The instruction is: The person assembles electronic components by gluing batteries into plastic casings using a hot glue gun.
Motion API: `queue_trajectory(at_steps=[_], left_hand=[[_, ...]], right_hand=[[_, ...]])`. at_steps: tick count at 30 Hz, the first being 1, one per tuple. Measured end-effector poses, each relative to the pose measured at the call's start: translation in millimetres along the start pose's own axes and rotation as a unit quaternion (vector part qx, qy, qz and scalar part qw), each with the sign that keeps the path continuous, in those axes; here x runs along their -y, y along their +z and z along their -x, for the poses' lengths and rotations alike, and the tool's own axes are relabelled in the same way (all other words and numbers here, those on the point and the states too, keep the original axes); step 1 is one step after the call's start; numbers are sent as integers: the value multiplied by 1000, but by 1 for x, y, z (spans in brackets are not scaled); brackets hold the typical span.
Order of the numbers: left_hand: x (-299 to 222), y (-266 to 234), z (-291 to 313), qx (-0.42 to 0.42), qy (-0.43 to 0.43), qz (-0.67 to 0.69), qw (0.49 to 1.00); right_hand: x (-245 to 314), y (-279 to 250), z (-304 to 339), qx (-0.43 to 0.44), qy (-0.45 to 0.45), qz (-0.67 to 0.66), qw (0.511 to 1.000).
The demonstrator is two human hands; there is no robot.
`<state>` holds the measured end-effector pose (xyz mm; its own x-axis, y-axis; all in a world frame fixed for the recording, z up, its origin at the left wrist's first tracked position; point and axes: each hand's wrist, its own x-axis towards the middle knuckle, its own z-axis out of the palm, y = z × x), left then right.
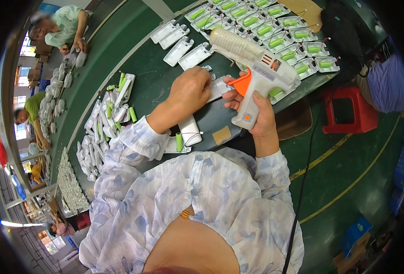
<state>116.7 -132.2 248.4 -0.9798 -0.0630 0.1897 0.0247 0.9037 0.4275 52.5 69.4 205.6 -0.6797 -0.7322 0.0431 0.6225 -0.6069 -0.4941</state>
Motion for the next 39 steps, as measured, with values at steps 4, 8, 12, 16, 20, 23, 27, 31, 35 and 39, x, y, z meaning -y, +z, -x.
queue_trajectory(at_steps=[4,8,12,16,20,23,27,31,35,39], left_hand=[[18,2,-21,-56,19,-13,998],[18,-19,-13,-104,36,-3,994],[55,-37,10,-99,-159,-5,982],[96,-41,-6,-71,-269,68,958],[113,-26,-30,-82,-291,144,942],[115,-28,-44,-161,-291,187,924],[145,-25,-69,-392,-306,148,855],[160,-3,-96,-410,-323,174,835],[138,5,-112,-389,-279,211,852],[112,-1,-91,-398,-287,314,813]], right_hand=[[1,2,0,-1,8,0,1000],[3,3,-1,-13,12,7,1000],[3,5,-1,-13,7,10,1000],[2,5,-4,-34,0,16,999],[-1,3,-6,-44,18,37,998],[0,3,-6,-49,13,38,998],[1,2,-5,-51,5,17,999],[0,6,-7,-44,7,15,999],[0,6,-7,-54,7,7,998],[-1,4,-3,-45,6,8,999]])
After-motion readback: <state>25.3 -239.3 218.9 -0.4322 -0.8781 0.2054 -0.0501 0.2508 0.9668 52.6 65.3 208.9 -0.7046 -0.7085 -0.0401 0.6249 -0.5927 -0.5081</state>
